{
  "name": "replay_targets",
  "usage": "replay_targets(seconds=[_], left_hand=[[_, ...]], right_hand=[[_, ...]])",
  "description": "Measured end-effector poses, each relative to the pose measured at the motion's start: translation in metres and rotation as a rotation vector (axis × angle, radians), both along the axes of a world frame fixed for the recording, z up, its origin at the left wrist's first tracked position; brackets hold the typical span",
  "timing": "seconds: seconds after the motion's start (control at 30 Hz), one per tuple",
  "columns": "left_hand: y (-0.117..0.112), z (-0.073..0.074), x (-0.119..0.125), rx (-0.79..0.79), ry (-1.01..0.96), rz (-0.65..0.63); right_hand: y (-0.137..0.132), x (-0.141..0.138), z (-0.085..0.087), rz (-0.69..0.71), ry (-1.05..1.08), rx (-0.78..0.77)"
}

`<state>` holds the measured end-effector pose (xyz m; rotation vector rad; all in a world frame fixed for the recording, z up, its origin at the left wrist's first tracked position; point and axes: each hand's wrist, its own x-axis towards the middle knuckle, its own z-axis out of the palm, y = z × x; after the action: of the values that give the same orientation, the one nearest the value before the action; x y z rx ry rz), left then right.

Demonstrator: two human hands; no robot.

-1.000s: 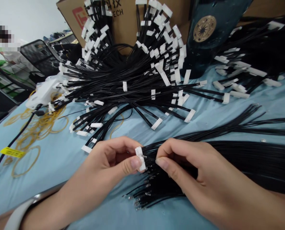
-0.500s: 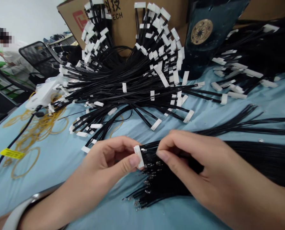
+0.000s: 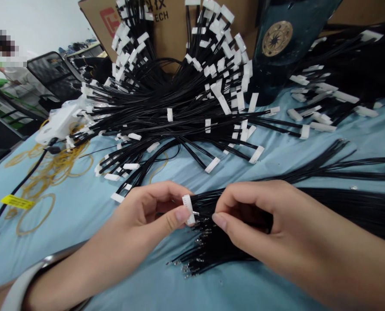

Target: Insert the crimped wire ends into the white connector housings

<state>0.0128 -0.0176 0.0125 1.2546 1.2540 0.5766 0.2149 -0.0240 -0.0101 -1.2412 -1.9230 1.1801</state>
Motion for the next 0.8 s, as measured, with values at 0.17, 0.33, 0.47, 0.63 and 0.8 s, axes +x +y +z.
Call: replay_targets(seconds=[0.17,0.33,0.47,0.63,0.8], left_hand=[[-0.001,0.0006,-0.0002,-0.009,-0.003,-0.014],[0.0005,0.001,0.0031,0.016,0.036,-0.006],[0.001,0.0006,0.0035,0.041,0.056,-0.028],[0.0003,0.0012,0.0042,0.032,0.056,-0.025],[-0.0003,0.0014,0.0032,0.041,0.057,-0.038]], right_hand=[[0.0019,0.0015,0.0003,-0.015,0.042,-0.111],[0.0022,0.0009,0.003,-0.025,0.064,-0.179],[0.0025,0.001,0.0034,0.007,0.076,-0.222],[0.0046,0.0007,0.0031,0.002,0.029,-0.178],[0.0068,-0.0011,0.0038,0.008,-0.024,-0.138]])
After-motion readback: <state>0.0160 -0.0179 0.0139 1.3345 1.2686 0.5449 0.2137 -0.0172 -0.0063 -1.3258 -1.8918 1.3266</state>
